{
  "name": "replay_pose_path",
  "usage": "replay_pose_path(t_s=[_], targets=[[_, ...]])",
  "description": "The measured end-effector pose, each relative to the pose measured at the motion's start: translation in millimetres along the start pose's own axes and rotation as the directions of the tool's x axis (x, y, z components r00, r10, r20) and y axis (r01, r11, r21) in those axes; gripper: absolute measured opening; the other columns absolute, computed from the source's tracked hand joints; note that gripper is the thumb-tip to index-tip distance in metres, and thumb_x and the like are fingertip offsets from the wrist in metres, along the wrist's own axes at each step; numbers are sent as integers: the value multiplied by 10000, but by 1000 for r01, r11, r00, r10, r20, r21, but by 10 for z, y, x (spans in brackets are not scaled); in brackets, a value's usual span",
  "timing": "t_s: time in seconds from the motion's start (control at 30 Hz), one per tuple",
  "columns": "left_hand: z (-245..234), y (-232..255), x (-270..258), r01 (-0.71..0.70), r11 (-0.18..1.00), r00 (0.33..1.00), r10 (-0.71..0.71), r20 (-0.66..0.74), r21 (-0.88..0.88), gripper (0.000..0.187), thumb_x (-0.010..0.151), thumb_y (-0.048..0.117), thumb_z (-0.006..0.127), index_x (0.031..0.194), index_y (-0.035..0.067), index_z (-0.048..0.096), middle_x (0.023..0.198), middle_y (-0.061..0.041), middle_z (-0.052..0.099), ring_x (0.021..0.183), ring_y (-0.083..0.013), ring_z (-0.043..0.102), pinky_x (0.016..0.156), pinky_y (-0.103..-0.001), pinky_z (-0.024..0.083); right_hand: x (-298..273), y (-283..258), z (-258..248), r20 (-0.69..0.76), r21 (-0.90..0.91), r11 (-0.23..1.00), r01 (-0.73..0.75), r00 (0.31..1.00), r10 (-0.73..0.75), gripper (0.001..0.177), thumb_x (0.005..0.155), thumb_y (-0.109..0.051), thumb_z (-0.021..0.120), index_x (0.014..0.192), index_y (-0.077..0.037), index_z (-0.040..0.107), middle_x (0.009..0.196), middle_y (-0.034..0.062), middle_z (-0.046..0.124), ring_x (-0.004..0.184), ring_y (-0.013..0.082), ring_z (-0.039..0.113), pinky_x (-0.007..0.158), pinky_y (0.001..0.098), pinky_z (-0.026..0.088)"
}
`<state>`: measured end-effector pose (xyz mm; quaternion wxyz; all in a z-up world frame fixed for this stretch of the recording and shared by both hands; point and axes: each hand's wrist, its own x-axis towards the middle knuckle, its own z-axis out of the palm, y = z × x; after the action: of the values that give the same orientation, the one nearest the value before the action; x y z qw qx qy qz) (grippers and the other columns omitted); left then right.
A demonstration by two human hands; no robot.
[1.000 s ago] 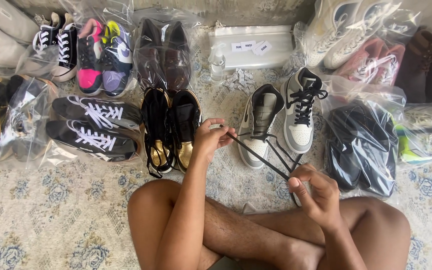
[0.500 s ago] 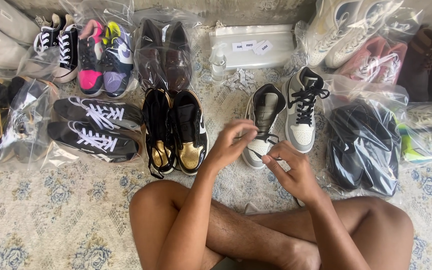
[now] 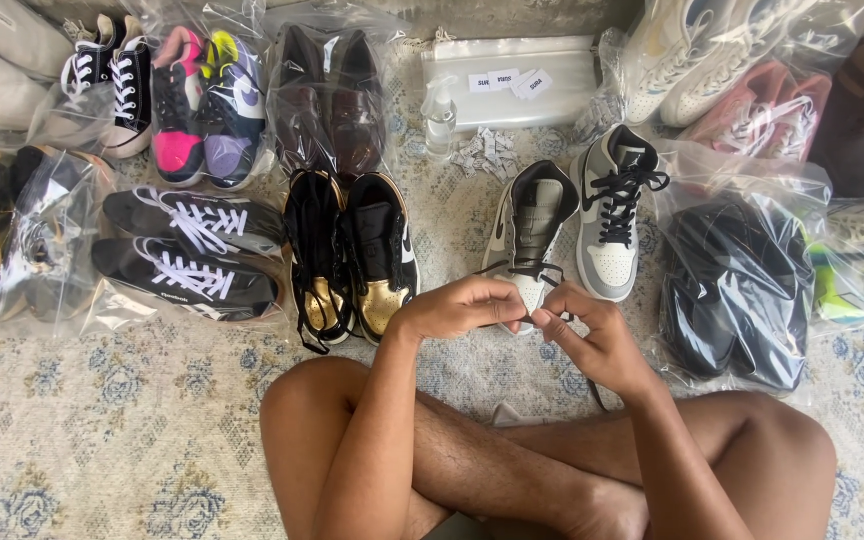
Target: Threading shoelaces through the eyelets of a high-top sneaker while sitting on the floor.
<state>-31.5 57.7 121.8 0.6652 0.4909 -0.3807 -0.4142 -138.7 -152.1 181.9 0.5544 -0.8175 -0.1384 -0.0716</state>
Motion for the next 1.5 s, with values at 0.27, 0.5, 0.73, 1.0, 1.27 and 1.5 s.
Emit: replay_pose_path(t_s=[0.27, 0.5, 0.73, 1.0, 1.27, 1.5], targets=[[-133, 374, -315, 16, 999, 993, -10, -116, 51, 243, 1052, 181, 596, 878, 33, 679, 845, -86, 653, 922, -241, 655, 954, -466, 493, -379, 537, -65, -54, -42, 997, -57, 997, 55, 274, 994, -172, 685, 750, -51, 715, 738, 93, 646, 773, 240, 637, 818, 398, 513], [-40, 398, -224, -21, 1000, 984, 22, -179, 10, 273, 1063, 185, 579, 850, 40, 669, 851, -77, 640, 918, -195, 612, 916, -370, 494, -553, 899, 28, -154, -199, 979, -49, 988, 18, 133, 880, -219, 815, 842, -104, 762, 800, 84, 696, 904, 288, 638, 902, 410, 472], [-101, 3, -68, 256, 954, 903, -178, -390, 155, 355, 1041, 327, 601, 842, 38, 653, 791, -123, 649, 838, -245, 634, 841, -400, 483, -648, 1111, 108, -173, -275, 950, -145, 980, 100, 170, 812, -238, 850, 888, -104, 778, 852, 97, 777, 729, 304, 648, 717, 429, 525], [-188, -700, 179, 605, 701, 715, -270, -645, 377, 395, 990, 421, 611, 887, 46, 678, 747, -169, 695, 749, -326, 701, 677, -417, 510, -377, 1160, 218, -184, -296, 905, -305, 948, 260, 126, 869, -239, 787, 962, -154, 795, 923, 70, 787, 698, 253, 675, 648, 377, 505], [-186, -824, 400, 645, 636, 676, -214, -705, 424, 451, 950, 533, 621, 981, 84, 649, 769, -143, 704, 758, -308, 727, 646, -408, 538, 63, 1392, 106, -151, -541, 712, -448, 884, 442, 187, 891, -336, 732, 993, -188, 784, 878, 79, 784, 770, 306, 714, 715, 431, 545], [-180, -927, 536, 662, 608, 641, -156, -752, 438, 513, 923, 608, 628, 1044, 109, 630, 784, -126, 710, 764, -296, 744, 625, -403, 557, 459, 1514, 139, -151, -703, 531, -473, 829, 539, 234, 905, -401, 697, 1014, -210, 777, 848, 86, 781, 818, 341, 740, 760, 467, 571]])
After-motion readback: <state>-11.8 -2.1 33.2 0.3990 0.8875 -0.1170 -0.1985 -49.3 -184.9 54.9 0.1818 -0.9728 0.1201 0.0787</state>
